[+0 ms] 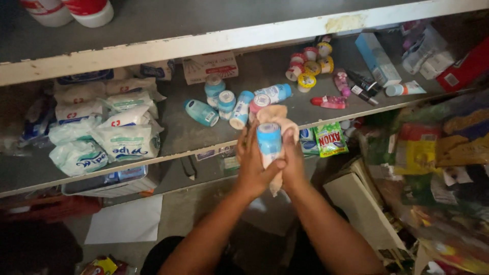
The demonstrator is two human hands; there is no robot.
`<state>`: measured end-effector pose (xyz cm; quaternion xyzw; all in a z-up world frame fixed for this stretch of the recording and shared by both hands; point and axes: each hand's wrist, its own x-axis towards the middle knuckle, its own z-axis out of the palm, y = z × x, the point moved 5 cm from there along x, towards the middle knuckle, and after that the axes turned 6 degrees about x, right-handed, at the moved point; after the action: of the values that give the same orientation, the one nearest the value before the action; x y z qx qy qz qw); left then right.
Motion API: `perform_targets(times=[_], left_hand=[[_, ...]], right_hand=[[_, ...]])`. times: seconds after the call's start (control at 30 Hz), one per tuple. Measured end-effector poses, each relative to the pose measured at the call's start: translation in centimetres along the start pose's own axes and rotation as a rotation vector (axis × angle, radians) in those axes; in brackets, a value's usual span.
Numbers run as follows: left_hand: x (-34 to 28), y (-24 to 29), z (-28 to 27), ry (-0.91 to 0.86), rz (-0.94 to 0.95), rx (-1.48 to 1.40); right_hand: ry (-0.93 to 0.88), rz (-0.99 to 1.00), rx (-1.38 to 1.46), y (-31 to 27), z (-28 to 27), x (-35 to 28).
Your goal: Cleaning and organizing various personal care and hygiene products on storage shelves.
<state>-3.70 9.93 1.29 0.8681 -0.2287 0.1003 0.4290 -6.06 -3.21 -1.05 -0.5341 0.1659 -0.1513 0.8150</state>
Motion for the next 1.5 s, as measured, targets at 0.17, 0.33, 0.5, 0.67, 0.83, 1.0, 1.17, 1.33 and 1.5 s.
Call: perform_targets(times=[0.17,0.33,0.5,0.67,0.83,1.0,1.17,1.33,1.5], left_hand=[[-1.0,1.2,0.8,-0.2,0.301,-0.47],[-1.5,2.6,-0.4,-0.019,0.139,-0.527],[-1.3,2.6,-2.4,0.227,0.022,-0.506],[-0.8,2.8,-1.2,-0.358,0.024,-0.458],[-1.2,3.2,-1.0,-0.241,-0.011,-0.631],[-1.1,0.0,-1.2,0.232,-0.138,-0.284],[-1.5,1.8,-1.4,0.439,0.084,-0.187],[-1.3,3.7,0.7,0.186,0.437,0.063],[0.5,2.9,-0.1,0.065,0.237,-0.038]], right_hand=[[0.137,-0.257,-0.006,-2.4,-1.9,1.5],[-0.013,-0.686,-0.029,-5.3,0.3,-1.6],[-0.267,-0.873,-0.402,-8.0,3.0,-2.8],[-0.743,-0.383,-0.051,-6.1,-1.6,3.0],[-0.383,-0.143,0.345,-4.1,1.4,1.8],[-0.228,-0.407,0.01,-1.6,4.2,-2.6],[-0.138,-0.173,0.208,0.1,4.8,-3.0],[-0.098,-0.344,0.047,0.0,1.3,1.0],[-0.07,-0.465,-0.076,0.1,-3.0,4.9]])
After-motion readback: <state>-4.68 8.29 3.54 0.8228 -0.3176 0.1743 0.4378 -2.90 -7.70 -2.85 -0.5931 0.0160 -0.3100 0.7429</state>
